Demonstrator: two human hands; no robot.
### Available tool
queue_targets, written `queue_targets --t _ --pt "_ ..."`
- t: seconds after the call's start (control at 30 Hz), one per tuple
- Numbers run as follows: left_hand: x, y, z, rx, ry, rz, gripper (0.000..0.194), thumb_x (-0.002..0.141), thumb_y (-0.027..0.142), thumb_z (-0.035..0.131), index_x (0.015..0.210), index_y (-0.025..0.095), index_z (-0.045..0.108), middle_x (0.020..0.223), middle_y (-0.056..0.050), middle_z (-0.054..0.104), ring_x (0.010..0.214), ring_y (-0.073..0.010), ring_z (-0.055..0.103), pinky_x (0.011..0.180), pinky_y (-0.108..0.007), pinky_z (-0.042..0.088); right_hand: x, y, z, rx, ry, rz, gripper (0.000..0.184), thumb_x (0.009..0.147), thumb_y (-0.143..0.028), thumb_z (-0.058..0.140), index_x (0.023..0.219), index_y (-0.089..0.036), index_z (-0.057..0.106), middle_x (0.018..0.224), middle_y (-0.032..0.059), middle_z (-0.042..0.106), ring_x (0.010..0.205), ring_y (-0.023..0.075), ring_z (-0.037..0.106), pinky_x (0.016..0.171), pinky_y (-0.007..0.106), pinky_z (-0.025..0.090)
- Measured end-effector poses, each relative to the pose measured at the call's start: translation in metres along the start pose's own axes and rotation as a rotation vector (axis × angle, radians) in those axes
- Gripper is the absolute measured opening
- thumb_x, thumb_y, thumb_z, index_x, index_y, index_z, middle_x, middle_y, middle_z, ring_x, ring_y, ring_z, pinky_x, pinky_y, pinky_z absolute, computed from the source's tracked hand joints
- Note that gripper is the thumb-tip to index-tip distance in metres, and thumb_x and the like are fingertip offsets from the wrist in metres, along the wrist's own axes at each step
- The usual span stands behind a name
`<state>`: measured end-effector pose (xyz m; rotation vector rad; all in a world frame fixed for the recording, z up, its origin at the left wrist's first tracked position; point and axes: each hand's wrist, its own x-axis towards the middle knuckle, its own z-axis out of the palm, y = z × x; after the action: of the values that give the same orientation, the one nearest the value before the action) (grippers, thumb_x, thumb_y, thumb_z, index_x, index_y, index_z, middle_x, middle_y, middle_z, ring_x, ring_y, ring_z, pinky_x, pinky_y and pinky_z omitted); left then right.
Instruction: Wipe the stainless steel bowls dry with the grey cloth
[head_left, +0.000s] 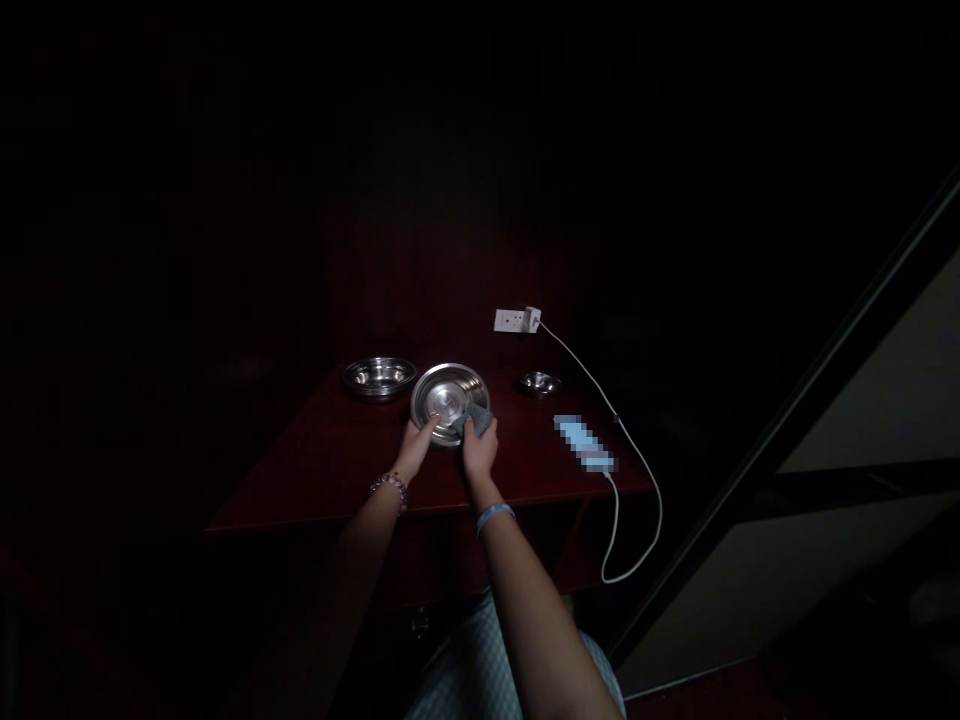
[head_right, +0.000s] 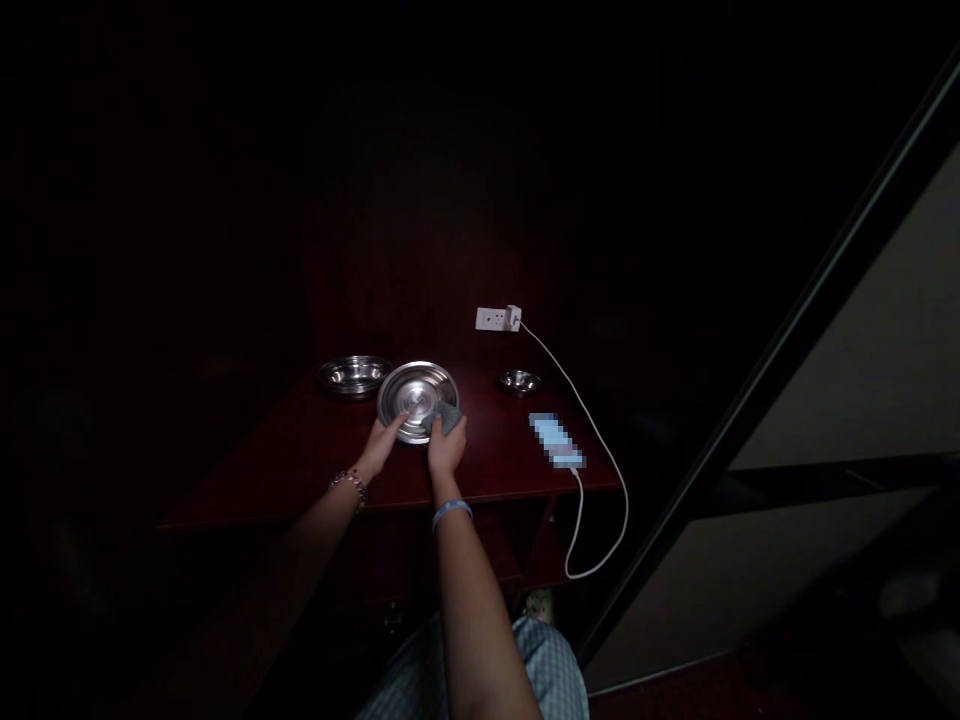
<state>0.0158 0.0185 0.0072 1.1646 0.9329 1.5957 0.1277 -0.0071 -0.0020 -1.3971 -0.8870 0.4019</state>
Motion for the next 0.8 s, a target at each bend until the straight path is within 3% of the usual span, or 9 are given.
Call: queue_targets --t 0.47,0.8 --pt "0.003 -0.0048 -0.0013 0.012 -0.006 0.008 0.043 0.079 0.023 0.07 0.121 0.016 0.065 0.129 -0.011 0.069 0.131 -0.0254 0.057 0.116 -0.041 0.038 0.0002 0.0011 -0.0006 -0.005 -0.009 0.007 0.036 0.085 -0.042 0.059 0.111 -0.017 0.06 0.105 0.0153 0.074 0.093 0.0282 0.072 0.081 0.035 0.053" --pt "0.0027 -0.0032 -0.0022 0.025 0.005 0.006 0.041 0.079 0.022 0.07 0.119 0.016 0.067 0.125 -0.011 0.071 0.128 -0.025 0.059 0.114 -0.04 0.039 0.0021 0.0043 0.0022 -0.024 0.0 0.011 0.044 0.085 -0.043 0.059 0.117 -0.014 0.06 0.107 0.0177 0.074 0.096 0.0318 0.071 0.083 0.04 0.054"
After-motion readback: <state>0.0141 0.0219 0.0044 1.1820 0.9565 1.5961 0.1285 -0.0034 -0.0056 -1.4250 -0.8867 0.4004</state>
